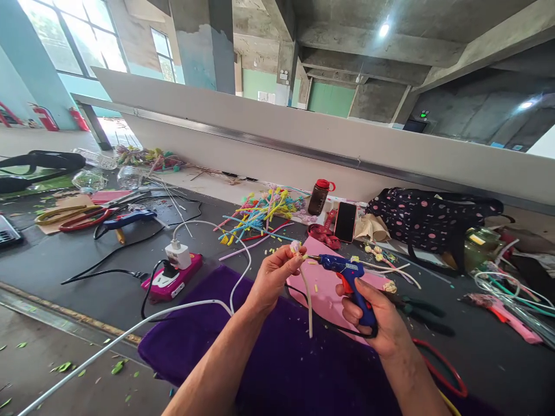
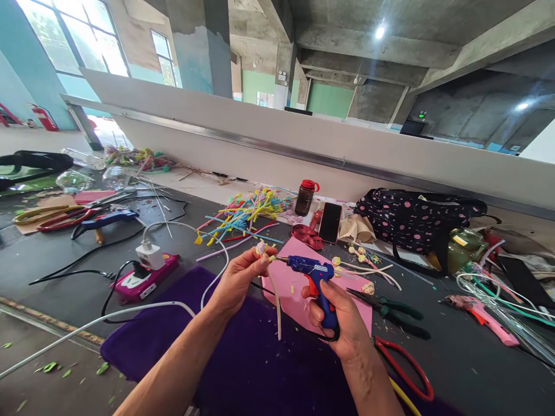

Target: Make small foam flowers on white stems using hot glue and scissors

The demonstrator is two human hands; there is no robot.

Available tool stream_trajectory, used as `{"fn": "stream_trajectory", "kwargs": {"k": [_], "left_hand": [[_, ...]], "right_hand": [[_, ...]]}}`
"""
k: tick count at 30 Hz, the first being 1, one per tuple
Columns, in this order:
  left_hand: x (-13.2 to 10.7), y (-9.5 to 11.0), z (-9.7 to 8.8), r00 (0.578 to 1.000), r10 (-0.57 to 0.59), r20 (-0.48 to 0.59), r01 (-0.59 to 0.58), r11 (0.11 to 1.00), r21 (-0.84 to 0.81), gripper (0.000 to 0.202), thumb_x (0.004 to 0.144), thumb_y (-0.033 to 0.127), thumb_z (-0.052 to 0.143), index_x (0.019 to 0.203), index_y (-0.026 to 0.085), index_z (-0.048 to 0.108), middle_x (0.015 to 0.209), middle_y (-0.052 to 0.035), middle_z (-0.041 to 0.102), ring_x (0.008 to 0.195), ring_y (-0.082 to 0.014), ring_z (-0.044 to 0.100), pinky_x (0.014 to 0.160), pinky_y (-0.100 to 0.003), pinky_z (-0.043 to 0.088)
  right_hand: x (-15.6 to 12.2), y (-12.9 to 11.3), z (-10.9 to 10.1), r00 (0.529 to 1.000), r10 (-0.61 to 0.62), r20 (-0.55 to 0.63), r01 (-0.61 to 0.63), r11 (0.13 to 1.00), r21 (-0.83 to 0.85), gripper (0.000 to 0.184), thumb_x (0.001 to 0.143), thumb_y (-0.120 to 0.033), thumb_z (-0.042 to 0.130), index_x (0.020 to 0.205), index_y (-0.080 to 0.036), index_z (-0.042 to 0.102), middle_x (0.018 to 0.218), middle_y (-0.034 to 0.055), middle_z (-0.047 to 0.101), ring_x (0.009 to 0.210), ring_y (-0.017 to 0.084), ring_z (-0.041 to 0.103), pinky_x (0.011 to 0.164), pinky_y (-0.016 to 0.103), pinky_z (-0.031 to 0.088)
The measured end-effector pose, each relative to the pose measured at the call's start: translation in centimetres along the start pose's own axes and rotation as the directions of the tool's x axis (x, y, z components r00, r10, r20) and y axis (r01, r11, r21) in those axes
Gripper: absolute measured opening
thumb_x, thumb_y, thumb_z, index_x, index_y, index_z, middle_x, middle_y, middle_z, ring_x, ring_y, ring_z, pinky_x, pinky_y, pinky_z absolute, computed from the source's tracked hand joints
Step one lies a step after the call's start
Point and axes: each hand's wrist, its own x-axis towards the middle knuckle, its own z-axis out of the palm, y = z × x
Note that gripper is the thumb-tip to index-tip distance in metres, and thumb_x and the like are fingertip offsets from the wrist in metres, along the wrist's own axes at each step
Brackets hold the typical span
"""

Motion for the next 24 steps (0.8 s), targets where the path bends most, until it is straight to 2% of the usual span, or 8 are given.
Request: {"fn": "stream_trajectory", "kwargs": {"k": [6,14,19,24], "left_hand": [[0.06,0.04,0.10,1.000,-0.015,-0.017,0.015,1.000,0.026,0.021,0.072,0.036,0.067,0.081,0.016,0.069,0.085,-0.0032,0.065,0.064,-0.0095,0.049,0.059,-0.021,0.040],[-0.15,0.01,0.18,0.997,0.068,-0.028,-0.066,0.995,0.069,0.020,0.074,0.034,0.065,0.087,0.019,0.069,0.093,-0.0032,0.064,0.064,-0.0092,0.047,0.064,-0.021,0.041],[-0.19,-0.24,0.33,0.994,0.102,-0.028,-0.096,0.981,0.166,0.020,0.075,0.035,0.063,0.087,0.019,0.068,0.082,-0.0020,0.061,0.067,-0.0116,0.047,0.063,-0.022,0.040],[-0.11,-0.37,0.19,0.996,0.075,-0.044,-0.066,0.982,0.175,0.019,0.074,0.036,0.064,0.076,0.018,0.066,0.068,0.0009,0.057,0.062,-0.0102,0.047,0.060,-0.021,0.039]], "right_hand": [[-0.14,-0.17,0.49,0.999,0.036,0.013,-0.037,0.999,0.024,0.026,0.074,-0.039,0.066,0.077,-0.014,0.064,0.045,-0.0036,0.044,0.038,0.005,0.033,0.029,0.012,0.017],[0.02,-0.01,0.29,0.998,0.054,0.038,-0.056,0.997,0.054,0.030,0.072,-0.042,0.067,0.079,-0.013,0.064,0.047,-0.0033,0.046,0.037,0.004,0.032,0.029,0.012,0.017],[0.07,0.16,0.11,0.994,0.084,0.069,-0.089,0.994,0.065,0.030,0.074,-0.042,0.066,0.080,-0.012,0.064,0.046,-0.0032,0.047,0.036,0.004,0.034,0.029,0.013,0.016],[0.15,0.22,0.06,0.996,0.068,0.056,-0.073,0.993,0.088,0.028,0.074,-0.039,0.067,0.081,-0.012,0.064,0.050,-0.0015,0.051,0.038,0.004,0.035,0.029,0.013,0.017]]}}
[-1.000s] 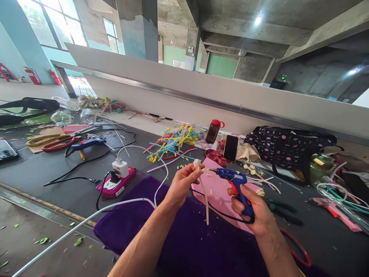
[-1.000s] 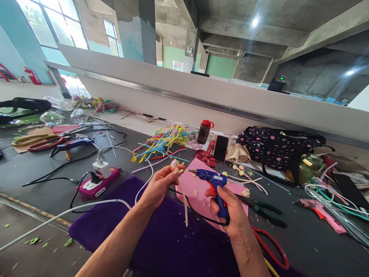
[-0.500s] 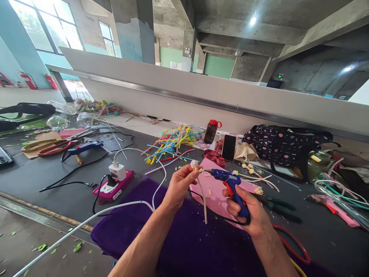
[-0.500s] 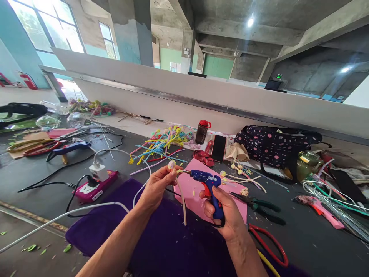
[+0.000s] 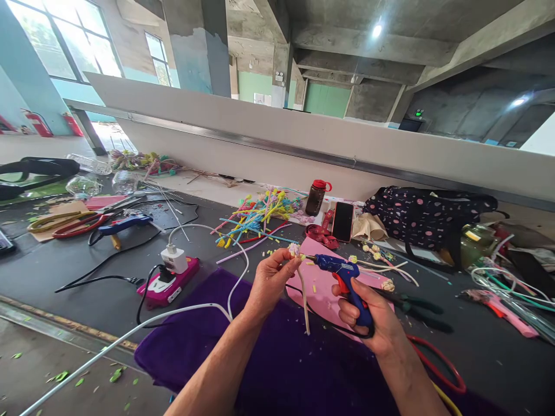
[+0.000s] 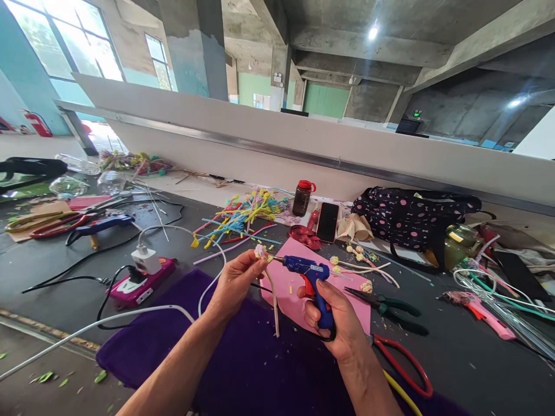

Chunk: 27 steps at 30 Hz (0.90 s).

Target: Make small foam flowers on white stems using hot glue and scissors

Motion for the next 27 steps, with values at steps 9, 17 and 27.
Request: {"fn": "stream_trajectory", "kwargs": {"k": [9,17,27], "left_hand": [[-0.02,0.62,-0.28,0.998,-0.039,-0.047,0.029,0.982,-0.189,0.023,0.072,0.035,0.067,0.085,0.018,0.070,0.101,-0.0061,0.065,0.060,-0.0085,0.051,0.062,-0.023,0.044],[-0.10,0.56,-0.01,0.992,-0.123,0.017,0.123,0.960,-0.252,0.024,0.074,0.035,0.065,0.089,0.016,0.069,0.074,-0.0047,0.066,0.057,-0.0087,0.054,0.049,-0.018,0.042],[0.33,0.04,-0.28,0.985,-0.174,-0.006,0.153,0.887,-0.436,0.019,0.074,0.032,0.067,0.078,0.014,0.062,0.082,-0.0053,0.067,0.068,-0.0110,0.062,0.048,-0.015,0.044]], "right_hand": [[-0.14,-0.04,-0.07,0.999,0.045,0.024,-0.045,0.999,-0.005,0.032,0.077,-0.043,0.063,0.080,-0.011,0.065,0.044,-0.0028,0.047,0.036,0.004,0.031,0.030,0.014,0.016],[-0.03,0.20,-0.02,0.999,0.045,0.011,-0.045,0.999,0.018,0.030,0.076,-0.041,0.063,0.081,-0.011,0.065,0.046,-0.0026,0.048,0.036,0.004,0.030,0.030,0.014,0.015],[0.09,0.56,-0.14,0.998,0.027,0.050,-0.025,0.999,-0.038,0.033,0.080,-0.043,0.059,0.081,-0.011,0.065,0.046,-0.0023,0.048,0.035,0.003,0.033,0.030,0.013,0.015]]}}
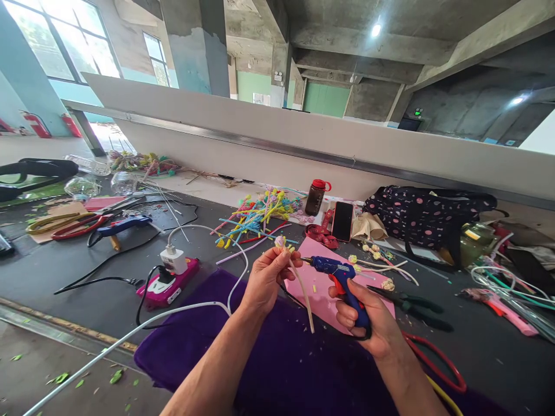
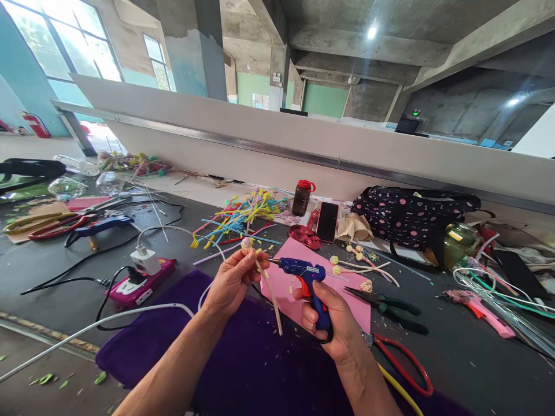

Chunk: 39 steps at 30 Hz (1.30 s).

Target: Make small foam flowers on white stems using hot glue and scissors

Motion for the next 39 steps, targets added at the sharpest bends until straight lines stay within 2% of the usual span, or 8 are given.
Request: {"fn": "stream_trajectory", "kwargs": {"k": [6,12,18,21,25,29,32,39], "left_hand": [[0.4,0.1,-0.4,0.999,-0.002,-0.039,0.001,1.000,-0.029,0.020,0.071,0.031,0.069,0.077,0.014,0.061,0.079,-0.0032,0.067,0.066,-0.0101,0.062,0.047,-0.015,0.045],[0.4,-0.1,-0.3,0.995,-0.094,-0.045,0.100,0.982,0.159,0.026,0.072,0.037,0.067,0.080,0.012,0.063,0.074,-0.0054,0.067,0.054,-0.0081,0.057,0.037,-0.014,0.036],[0.7,-0.5,-0.5,0.993,-0.113,-0.020,0.114,0.972,0.207,0.024,0.071,0.036,0.069,0.078,0.013,0.064,0.084,-0.0051,0.066,0.069,-0.0093,0.060,0.049,-0.014,0.043],[0.8,-0.5,-0.7,0.990,-0.139,-0.013,0.139,0.973,0.186,0.025,0.072,0.037,0.068,0.079,0.013,0.064,0.080,-0.0045,0.066,0.065,-0.0086,0.059,0.047,-0.014,0.041],[0.7,-0.3,-0.7,0.985,-0.170,-0.002,0.169,0.973,0.157,0.025,0.072,0.037,0.067,0.075,0.013,0.062,0.071,-0.0029,0.064,0.056,-0.0072,0.056,0.042,-0.014,0.037],[0.4,-0.1,-0.5,0.979,-0.201,0.029,0.193,0.966,0.171,0.026,0.070,0.035,0.069,0.065,0.011,0.061,0.064,-0.0016,0.061,0.047,-0.0030,0.048,0.036,-0.013,0.028],[0.1,0.0,-0.3,0.968,-0.241,0.062,0.230,0.961,0.152,0.028,0.072,0.036,0.067,0.062,0.011,0.060,0.053,0.0021,0.053,0.037,-0.0005,0.038,0.032,-0.013,0.020],[-0.1,0.0,-0.1,0.939,-0.311,0.144,0.303,0.950,0.079,0.026,0.073,0.036,0.065,0.063,0.012,0.059,0.045,0.0050,0.047,0.032,-0.0007,0.031,0.029,-0.015,0.017]], "right_hand": [[-0.3,-0.7,-0.2,0.999,-0.028,-0.037,0.029,0.999,0.037,0.031,0.077,-0.042,0.062,0.085,-0.012,0.065,0.045,-0.0040,0.043,0.038,0.005,0.033,0.030,0.013,0.015],[-0.5,-0.9,-0.1,0.989,-0.123,-0.082,0.122,0.992,-0.019,0.028,0.079,-0.040,0.061,0.083,-0.013,0.065,0.047,-0.0029,0.045,0.038,0.006,0.034,0.029,0.013,0.015],[-0.6,-0.9,0.6,0.975,-0.182,-0.125,0.174,0.982,-0.074,0.023,0.078,-0.037,0.062,0.080,-0.014,0.063,0.062,0.0015,0.056,0.039,0.005,0.039,0.029,0.014,0.015],[-0.6,-0.8,0.6,0.962,-0.229,-0.146,0.214,0.970,-0.115,0.022,0.077,-0.038,0.063,0.079,-0.016,0.062,0.072,0.0028,0.061,0.040,0.005,0.041,0.030,0.015,0.018],[-0.6,-0.8,0.7,0.932,-0.327,-0.157,0.295,0.935,-0.195,0.019,0.079,-0.036,0.061,0.082,-0.017,0.061,0.081,0.0026,0.064,0.041,0.004,0.043,0.037,0.018,0.031],[-1.3,-0.6,1.6,0.855,-0.492,-0.164,0.400,0.828,-0.394,0.016,0.083,-0.033,0.056,0.090,-0.019,0.058,0.090,0.0041,0.065,0.046,0.006,0.048,0.043,0.021,0.036],[-2.1,0.0,2.4,0.807,-0.581,-0.107,0.447,0.718,-0.533,0.014,0.086,-0.030,0.052,0.094,-0.020,0.057,0.094,0.0051,0.064,0.051,0.009,0.051,0.049,0.025,0.041],[-3.1,2.1,2.4,0.742,-0.670,-0.003,0.380,0.425,-0.822,0.018,0.087,-0.027,0.051,0.102,-0.021,0.056,0.097,0.0063,0.064,0.061,0.014,0.057,0.063,0.031,0.049]]}}
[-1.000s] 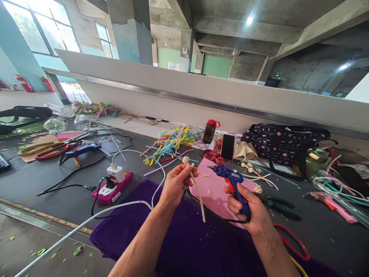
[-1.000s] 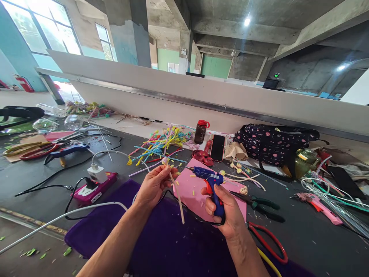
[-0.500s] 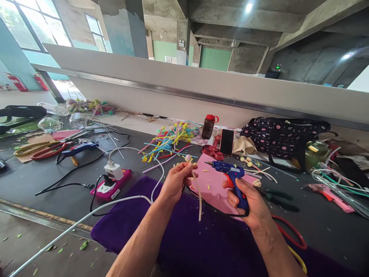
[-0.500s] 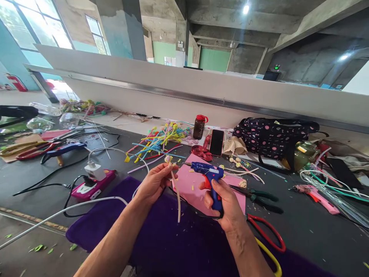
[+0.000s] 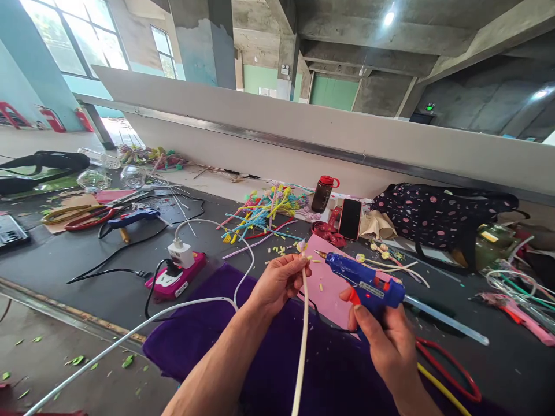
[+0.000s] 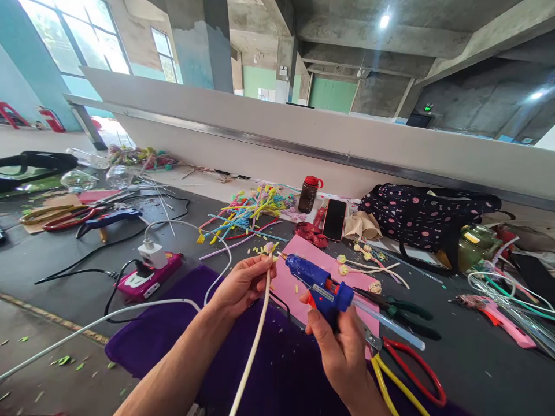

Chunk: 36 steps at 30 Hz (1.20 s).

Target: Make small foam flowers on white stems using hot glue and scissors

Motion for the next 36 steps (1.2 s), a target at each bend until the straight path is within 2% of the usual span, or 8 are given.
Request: {"fn": "stream_trajectory", "kwargs": {"k": [4,9,15,22,31,36], "left_hand": [[-0.1,-0.2,0.1,1.000,-0.007,0.015,0.007,1.000,-0.001,0.026,0.072,0.035,0.067,0.065,0.012,0.059,0.056,0.0022,0.054,0.035,-0.0006,0.037,0.028,-0.014,0.019],[-0.3,-0.1,0.4,1.000,-0.003,0.010,0.003,1.000,0.002,0.025,0.071,0.035,0.068,0.067,0.012,0.059,0.062,0.0011,0.058,0.037,-0.0006,0.040,0.029,-0.013,0.022],[-0.4,0.1,0.7,1.000,-0.008,0.011,0.008,0.999,0.034,0.027,0.069,0.037,0.069,0.065,0.011,0.060,0.059,0.0011,0.058,0.036,-0.0007,0.040,0.029,-0.013,0.023],[-0.3,-0.1,0.5,1.000,0.002,0.007,-0.002,1.000,0.028,0.028,0.069,0.037,0.069,0.064,0.012,0.060,0.059,0.0005,0.058,0.035,-0.0009,0.039,0.029,-0.014,0.022],[-0.4,0.0,0.5,1.000,-0.005,0.025,0.003,0.997,0.072,0.029,0.071,0.039,0.067,0.063,0.011,0.060,0.050,0.0025,0.053,0.034,-0.0012,0.038,0.029,-0.014,0.022],[-0.4,-0.1,0.5,0.999,-0.002,0.036,0.000,0.998,0.064,0.028,0.072,0.038,0.067,0.063,0.012,0.060,0.051,0.0029,0.052,0.034,-0.0011,0.038,0.029,-0.014,0.023]], "right_hand": [[-0.2,0.3,0.2,1.000,-0.022,0.012,0.023,0.998,-0.063,0.018,0.086,-0.028,0.050,0.101,-0.020,0.057,0.094,0.0068,0.064,0.067,0.015,0.058,0.062,0.030,0.050],[-0.1,0.5,0.2,1.000,-0.004,-0.007,0.003,0.995,-0.100,0.019,0.086,-0.031,0.051,0.100,-0.019,0.057,0.088,0.0062,0.064,0.060,0.015,0.057,0.059,0.029,0.050],[-0.2,1.3,0.1,1.000,0.011,-0.026,-0.015,0.985,-0.172,0.019,0.085,-0.033,0.052,0.096,-0.019,0.059,0.076,0.0039,0.062,0.059,0.016,0.057,0.061,0.031,0.049],[-0.4,1.4,0.0,0.999,0.000,-0.047,-0.007,0.989,-0.148,0.016,0.083,-0.033,0.056,0.091,-0.019,0.061,0.069,0.0041,0.063,0.058,0.017,0.056,0.059,0.031,0.047],[-0.3,1.7,0.1,0.999,0.016,-0.028,-0.022,0.975,-0.222,0.018,0.085,-0.034,0.053,0.094,-0.019,0.058,0.060,0.0001,0.057,0.056,0.017,0.055,0.061,0.031,0.045],[-0.3,1.6,0.1,0.999,0.036,-0.013,-0.038,0.966,-0.256,0.020,0.085,-0.035,0.052,0.097,-0.019,0.057,0.063,0.0003,0.056,0.059,0.018,0.055,0.061,0.031,0.044]]}}
